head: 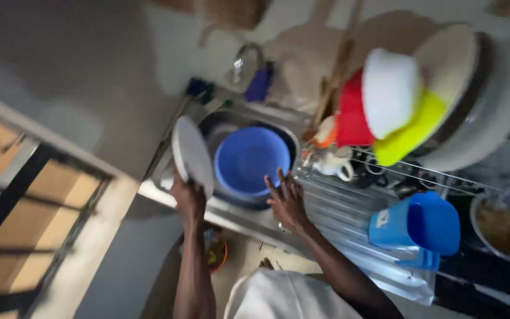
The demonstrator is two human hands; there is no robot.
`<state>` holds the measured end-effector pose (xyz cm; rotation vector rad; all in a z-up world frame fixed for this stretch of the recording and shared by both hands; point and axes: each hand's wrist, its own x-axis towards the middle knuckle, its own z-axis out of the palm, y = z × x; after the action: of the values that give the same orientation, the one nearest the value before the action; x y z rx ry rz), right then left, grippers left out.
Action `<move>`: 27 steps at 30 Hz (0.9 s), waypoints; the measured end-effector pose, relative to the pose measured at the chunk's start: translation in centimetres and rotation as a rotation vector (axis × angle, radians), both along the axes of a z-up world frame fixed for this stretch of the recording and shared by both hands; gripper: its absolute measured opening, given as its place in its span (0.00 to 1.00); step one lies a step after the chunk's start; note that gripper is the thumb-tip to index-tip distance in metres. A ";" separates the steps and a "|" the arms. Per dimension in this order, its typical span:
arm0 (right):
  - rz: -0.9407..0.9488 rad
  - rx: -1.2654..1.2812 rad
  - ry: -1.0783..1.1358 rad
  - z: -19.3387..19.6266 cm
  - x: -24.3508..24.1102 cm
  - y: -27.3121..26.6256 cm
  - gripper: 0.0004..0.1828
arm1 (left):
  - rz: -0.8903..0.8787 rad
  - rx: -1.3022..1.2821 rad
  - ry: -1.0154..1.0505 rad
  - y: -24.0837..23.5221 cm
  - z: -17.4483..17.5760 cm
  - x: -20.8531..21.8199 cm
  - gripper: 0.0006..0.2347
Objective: The person washes a blue plastic bowl and a white plate in a kitchen sink using a purple cloth and water. They then wipe the stovetop with the cloth and place the cleaned items on a drying rack.
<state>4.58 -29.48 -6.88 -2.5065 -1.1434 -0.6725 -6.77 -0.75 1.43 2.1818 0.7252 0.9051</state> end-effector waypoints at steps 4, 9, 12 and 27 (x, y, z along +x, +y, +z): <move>0.019 0.373 0.146 3.3 -2.3 -4.3 0.28 | 0.301 -0.379 -0.082 6.3 -16.2 -3.2 0.14; -0.358 0.567 0.013 7.0 -8.1 -15.7 0.19 | 0.564 -1.249 -0.009 -5.6 0.0 -4.6 0.29; -0.723 0.572 -0.063 9.8 -9.8 -22.4 0.26 | 0.295 -0.965 0.496 -6.8 -7.9 -7.0 0.27; -1.260 0.826 0.737 11.2 -12.3 -38.0 0.17 | 0.048 -1.596 0.282 -27.2 -9.3 0.1 0.24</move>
<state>-7.73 -67.46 4.35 -2.0730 0.8952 -0.2556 -6.68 -27.93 -7.90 0.8160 1.0747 -0.1242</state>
